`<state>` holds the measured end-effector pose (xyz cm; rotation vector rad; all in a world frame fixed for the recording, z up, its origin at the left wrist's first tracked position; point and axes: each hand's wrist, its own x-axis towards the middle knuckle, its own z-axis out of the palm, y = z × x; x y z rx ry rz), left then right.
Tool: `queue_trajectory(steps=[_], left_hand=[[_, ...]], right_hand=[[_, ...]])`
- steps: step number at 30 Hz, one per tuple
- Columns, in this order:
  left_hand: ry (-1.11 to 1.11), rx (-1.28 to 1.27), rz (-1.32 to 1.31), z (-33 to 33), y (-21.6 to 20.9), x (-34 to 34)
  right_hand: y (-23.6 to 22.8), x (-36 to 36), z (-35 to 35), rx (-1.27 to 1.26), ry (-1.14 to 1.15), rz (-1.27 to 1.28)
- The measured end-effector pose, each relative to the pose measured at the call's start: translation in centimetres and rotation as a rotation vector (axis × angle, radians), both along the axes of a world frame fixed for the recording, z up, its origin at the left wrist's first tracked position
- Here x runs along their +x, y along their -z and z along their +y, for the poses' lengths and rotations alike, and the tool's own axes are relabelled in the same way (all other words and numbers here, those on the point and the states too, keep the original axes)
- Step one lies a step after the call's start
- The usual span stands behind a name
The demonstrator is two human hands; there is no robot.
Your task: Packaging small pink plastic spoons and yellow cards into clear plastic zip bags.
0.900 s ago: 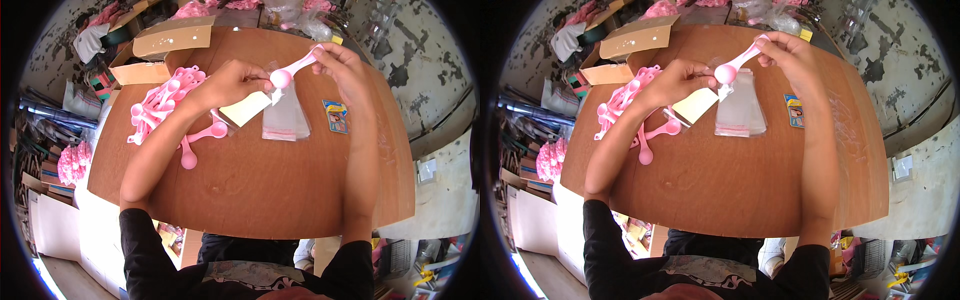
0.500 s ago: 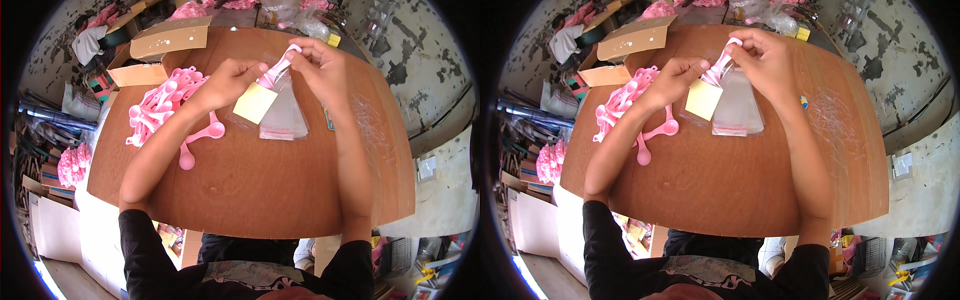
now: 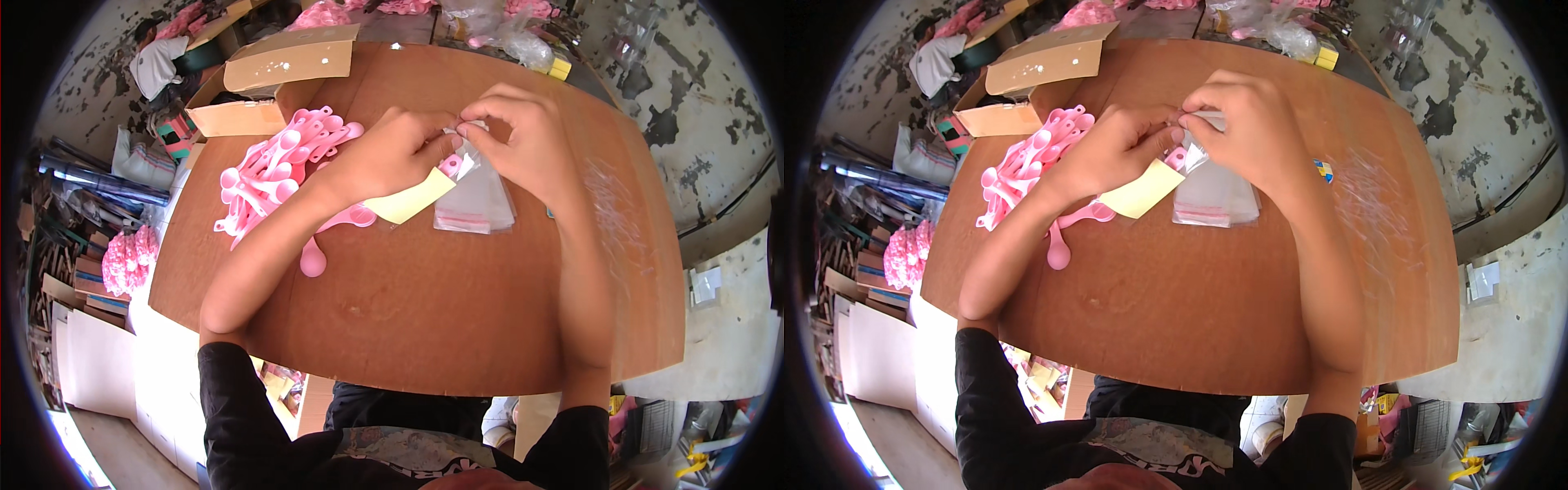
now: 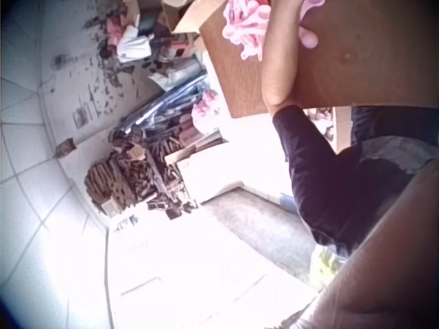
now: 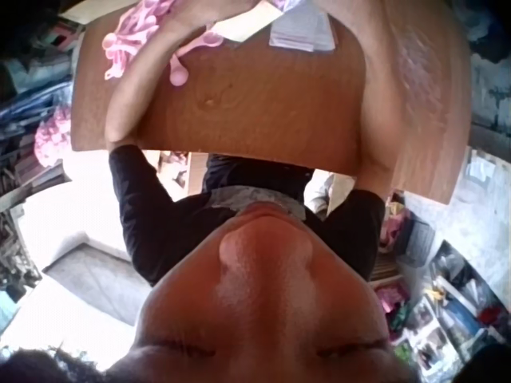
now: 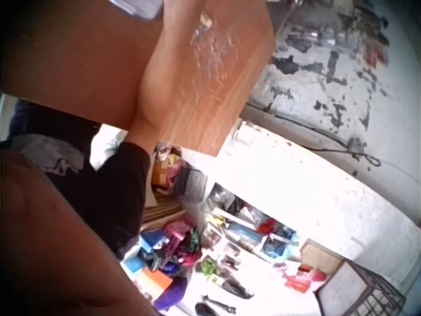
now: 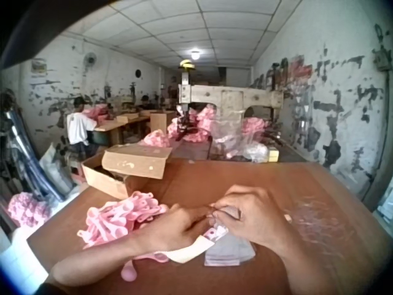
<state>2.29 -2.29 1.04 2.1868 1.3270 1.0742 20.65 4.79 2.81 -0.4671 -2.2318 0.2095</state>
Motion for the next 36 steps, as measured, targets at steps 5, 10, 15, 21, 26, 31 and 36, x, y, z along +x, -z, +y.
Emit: queue_trajectory(steps=[5,10,15,21,26,31,36], left_hand=[[0.029,0.06,0.079,0.4,0.6,0.6],[0.063,0.078,0.01,0.0,0.6,0.2],[0.097,-0.069,-0.372,0.9,1.3,0.6],[0.05,0.067,-0.544,1.6,1.5,1.1],[0.021,0.045,-0.558,1.4,1.8,1.0],[0.078,-0.152,-0.567,0.5,1.3,1.1],[0.117,-0.114,-0.63,0.8,2.1,1.7]], right_hand=[[0.1,0.3,-0.4,0.048,0.07,-0.118],[0.6,0.4,-0.4,-0.38,0.051,0.167],[0.2,6.0,0.7,-0.852,-0.046,0.605],[2.0,23.0,10.6,-1.188,-0.132,0.472],[7.1,23.6,9.5,-0.231,1.098,-0.166],[2.0,12.4,1.6,-0.631,0.51,0.105],[0.1,5.8,-2.1,-0.803,0.12,0.11]])
